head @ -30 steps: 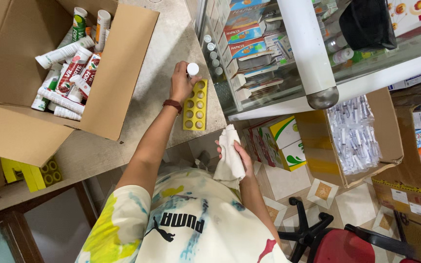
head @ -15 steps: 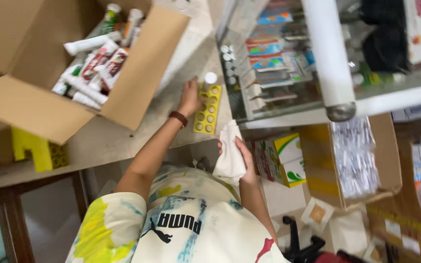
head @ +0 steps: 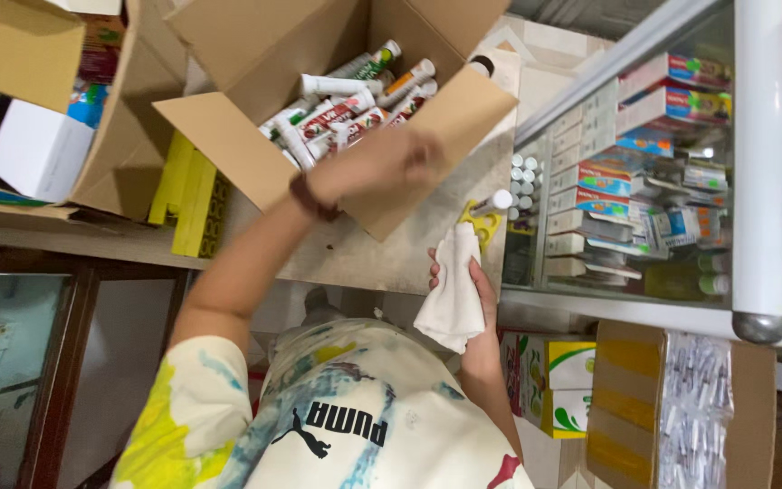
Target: The person repeatedly picks up small white tubes from a cardboard box, wipes each tube with a white cloth, and places them into a yellow plastic tray. The person fills the tray and then places it onto a glass shelf.
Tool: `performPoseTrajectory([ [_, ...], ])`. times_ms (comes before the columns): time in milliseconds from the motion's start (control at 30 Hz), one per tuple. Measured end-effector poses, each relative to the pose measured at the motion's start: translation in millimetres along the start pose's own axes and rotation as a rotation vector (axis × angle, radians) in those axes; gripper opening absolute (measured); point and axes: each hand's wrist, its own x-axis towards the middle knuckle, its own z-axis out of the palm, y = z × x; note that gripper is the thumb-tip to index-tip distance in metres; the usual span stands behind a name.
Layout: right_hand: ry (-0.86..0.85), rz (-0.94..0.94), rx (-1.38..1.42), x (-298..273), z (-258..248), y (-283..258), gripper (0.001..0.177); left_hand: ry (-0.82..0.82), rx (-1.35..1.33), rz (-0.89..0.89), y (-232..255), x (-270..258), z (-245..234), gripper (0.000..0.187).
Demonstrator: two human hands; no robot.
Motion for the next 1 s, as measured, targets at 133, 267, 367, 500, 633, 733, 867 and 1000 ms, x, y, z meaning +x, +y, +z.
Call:
performPoseTrajectory([
  [133,0.06,0.017,-0.06,6,6,15,0.074,-0.064,0.416,-0.075,-76,52,-32,0.034],
  [267,0.104,-0.02,-0.059,7,16,25,0.07,-0.356,0.636,-0.243,-162,65,10,0.029],
  [367,0.127,-0.051,-0.069,6,20,31,0.068,-0.374,0.583,-0.335,-227,62,62,0.025],
  [500,0.173,-0.062,-0.071,4,21,38,0.069,-0.32,0.536,-0.445,-278,52,100,0.028],
  [633,0.184,-0.065,-0.077,7,18,45,0.069,-0.382,0.432,-0.387,-284,35,98,0.046],
  [733,0.204,-0.047,-0.069,11,16,49,0.07,-0.386,0.423,-0.406,-277,28,93,0.051],
  [867,0.219,-0.009,-0.087,15,18,52,0.07,-0.442,0.323,-0.549,-255,25,72,0.052],
  [1000,0.186,-0.042,-0.133,14,29,52,0.068,-0.287,0.354,-0.453,-228,8,19,0.046],
])
